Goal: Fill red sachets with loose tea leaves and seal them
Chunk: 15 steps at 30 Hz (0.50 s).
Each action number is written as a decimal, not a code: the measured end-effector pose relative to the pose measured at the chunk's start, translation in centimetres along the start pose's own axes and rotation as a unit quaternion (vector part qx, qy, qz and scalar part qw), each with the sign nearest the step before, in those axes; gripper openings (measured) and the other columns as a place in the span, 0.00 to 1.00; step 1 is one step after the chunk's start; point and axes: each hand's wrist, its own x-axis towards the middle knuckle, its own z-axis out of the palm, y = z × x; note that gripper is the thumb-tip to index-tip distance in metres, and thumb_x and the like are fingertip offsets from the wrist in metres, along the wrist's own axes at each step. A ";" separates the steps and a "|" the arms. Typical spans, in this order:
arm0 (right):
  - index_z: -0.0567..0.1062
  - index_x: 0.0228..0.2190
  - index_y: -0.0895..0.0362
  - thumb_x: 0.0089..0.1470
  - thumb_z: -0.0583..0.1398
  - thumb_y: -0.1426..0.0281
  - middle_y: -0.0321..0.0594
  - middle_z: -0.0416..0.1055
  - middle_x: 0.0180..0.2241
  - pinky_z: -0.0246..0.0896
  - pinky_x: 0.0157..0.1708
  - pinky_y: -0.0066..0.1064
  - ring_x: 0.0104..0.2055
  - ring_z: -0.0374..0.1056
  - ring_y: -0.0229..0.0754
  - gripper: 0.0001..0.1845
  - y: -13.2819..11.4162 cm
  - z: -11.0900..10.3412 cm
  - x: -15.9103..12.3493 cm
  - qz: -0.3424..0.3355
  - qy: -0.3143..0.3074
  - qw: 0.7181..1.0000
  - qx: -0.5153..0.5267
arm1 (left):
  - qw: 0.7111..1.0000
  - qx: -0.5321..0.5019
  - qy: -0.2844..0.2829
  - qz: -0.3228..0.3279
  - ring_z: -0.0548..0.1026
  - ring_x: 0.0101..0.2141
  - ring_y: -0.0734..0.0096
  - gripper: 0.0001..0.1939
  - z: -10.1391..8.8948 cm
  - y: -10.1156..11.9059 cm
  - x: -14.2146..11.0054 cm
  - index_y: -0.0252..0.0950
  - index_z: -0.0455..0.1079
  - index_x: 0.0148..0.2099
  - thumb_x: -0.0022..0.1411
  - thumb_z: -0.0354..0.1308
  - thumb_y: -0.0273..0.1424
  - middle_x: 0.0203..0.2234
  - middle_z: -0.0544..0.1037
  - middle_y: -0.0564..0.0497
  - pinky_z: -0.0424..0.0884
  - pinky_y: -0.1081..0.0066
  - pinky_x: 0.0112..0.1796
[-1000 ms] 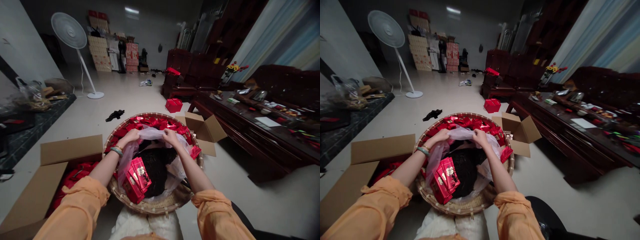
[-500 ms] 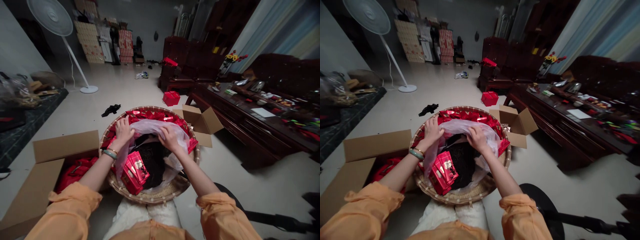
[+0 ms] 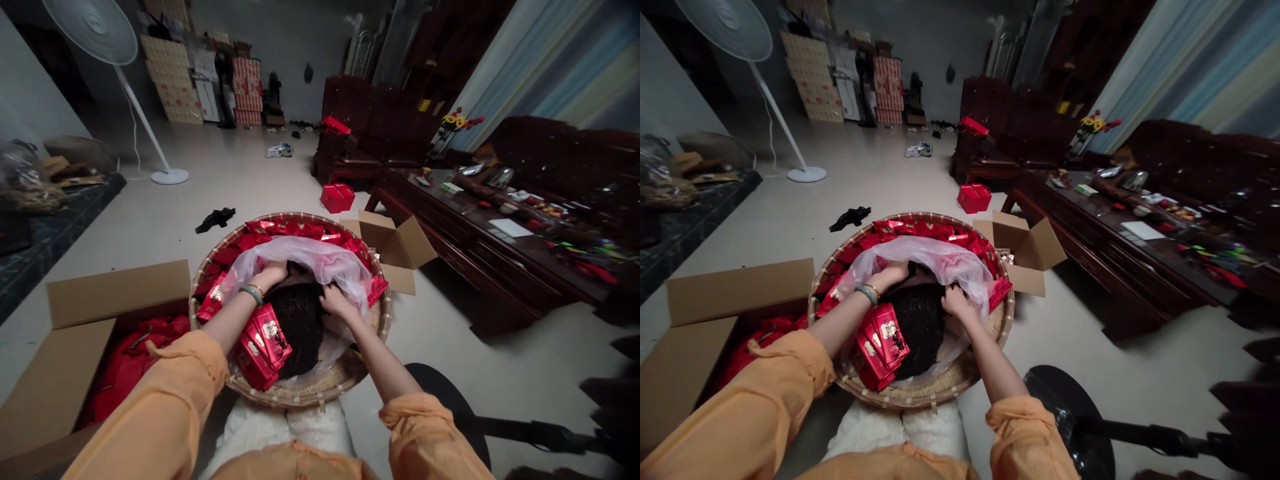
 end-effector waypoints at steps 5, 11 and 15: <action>0.62 0.54 0.65 0.53 0.54 0.72 0.55 0.64 0.52 0.55 0.52 0.35 0.54 0.61 0.45 0.26 -0.9 1.2 -0.6 -0.079 -0.025 0.995 0.047 | 0.999 0.002 0.026 -0.044 0.65 0.52 0.55 0.18 -0.7 -1.0 2.1 0.26 0.65 0.49 0.55 0.47 0.20 0.47 0.71 0.35 0.53 0.61 0.55; 0.66 0.51 0.57 0.52 0.54 0.75 0.46 0.67 0.51 0.58 0.50 0.35 0.51 0.64 0.42 0.23 0.7 -2.0 -3.0 -0.151 -0.006 0.976 0.153 | 1.000 0.003 0.000 -0.011 0.66 0.51 0.54 0.17 0.0 0.4 -0.8 0.25 0.66 0.48 0.56 0.49 0.22 0.45 0.72 0.37 0.55 0.61 0.54; 0.73 0.34 0.55 0.51 0.56 0.72 0.40 0.74 0.31 0.61 0.33 0.30 0.33 0.69 0.41 0.08 3.6 -3.7 -8.4 -0.049 -0.030 0.991 0.119 | 0.998 -0.004 -0.003 0.056 0.59 0.56 0.57 0.21 0.7 0.8 -6.2 0.35 0.65 0.53 0.56 0.50 0.26 0.52 0.67 0.42 0.53 0.57 0.56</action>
